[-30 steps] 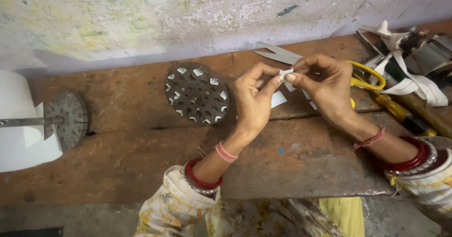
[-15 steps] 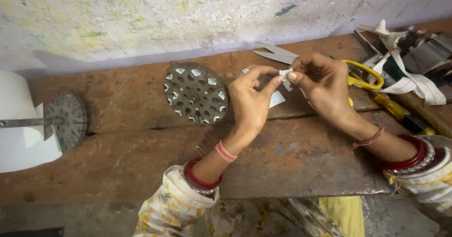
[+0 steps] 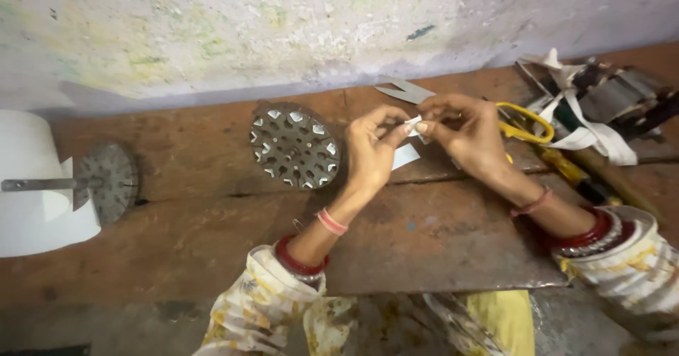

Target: The person cuts small white paper pieces with scissors, folds them, and inserts them into the holes of a perforated metal disc. The person repeats this process for several pieces, arranging them on the disc.

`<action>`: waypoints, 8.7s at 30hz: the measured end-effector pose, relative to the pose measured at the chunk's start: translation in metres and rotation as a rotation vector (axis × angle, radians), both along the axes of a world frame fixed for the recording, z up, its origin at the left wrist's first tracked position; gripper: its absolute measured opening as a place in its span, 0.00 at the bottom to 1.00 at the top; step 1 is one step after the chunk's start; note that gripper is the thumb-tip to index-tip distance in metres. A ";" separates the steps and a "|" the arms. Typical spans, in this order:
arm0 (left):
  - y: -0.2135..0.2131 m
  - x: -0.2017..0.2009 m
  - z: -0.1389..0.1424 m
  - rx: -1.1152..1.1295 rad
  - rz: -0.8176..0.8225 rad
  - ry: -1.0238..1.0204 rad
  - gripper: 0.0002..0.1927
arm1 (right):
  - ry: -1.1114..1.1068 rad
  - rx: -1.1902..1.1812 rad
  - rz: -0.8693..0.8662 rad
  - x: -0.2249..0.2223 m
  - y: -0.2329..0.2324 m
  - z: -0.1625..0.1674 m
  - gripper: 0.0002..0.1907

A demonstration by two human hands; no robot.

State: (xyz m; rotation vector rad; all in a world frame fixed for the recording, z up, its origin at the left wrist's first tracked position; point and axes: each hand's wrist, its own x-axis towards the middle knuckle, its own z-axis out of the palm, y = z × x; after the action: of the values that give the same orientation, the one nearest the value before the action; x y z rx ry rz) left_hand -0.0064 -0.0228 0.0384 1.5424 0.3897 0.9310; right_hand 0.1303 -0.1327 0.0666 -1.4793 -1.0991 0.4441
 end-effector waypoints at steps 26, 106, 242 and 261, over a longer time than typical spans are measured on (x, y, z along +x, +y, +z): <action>0.022 0.010 -0.002 0.435 0.108 0.389 0.10 | -0.623 -0.192 0.034 0.024 0.012 0.001 0.10; -0.005 -0.008 0.014 0.605 0.139 0.187 0.10 | -0.703 -0.004 0.003 0.017 -0.011 0.002 0.13; -0.004 -0.009 0.007 0.964 0.142 0.549 0.02 | -1.190 -0.084 0.159 0.005 -0.004 0.008 0.10; 0.001 0.011 0.000 0.781 0.137 0.793 0.03 | -1.056 -0.366 0.048 0.001 0.015 0.006 0.08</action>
State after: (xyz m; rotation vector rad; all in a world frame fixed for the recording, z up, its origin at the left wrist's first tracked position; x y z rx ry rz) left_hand 0.0046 -0.0214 0.0385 2.6309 0.7487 0.5435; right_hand 0.1311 -0.1172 0.0730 -2.0840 -1.9390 -0.1753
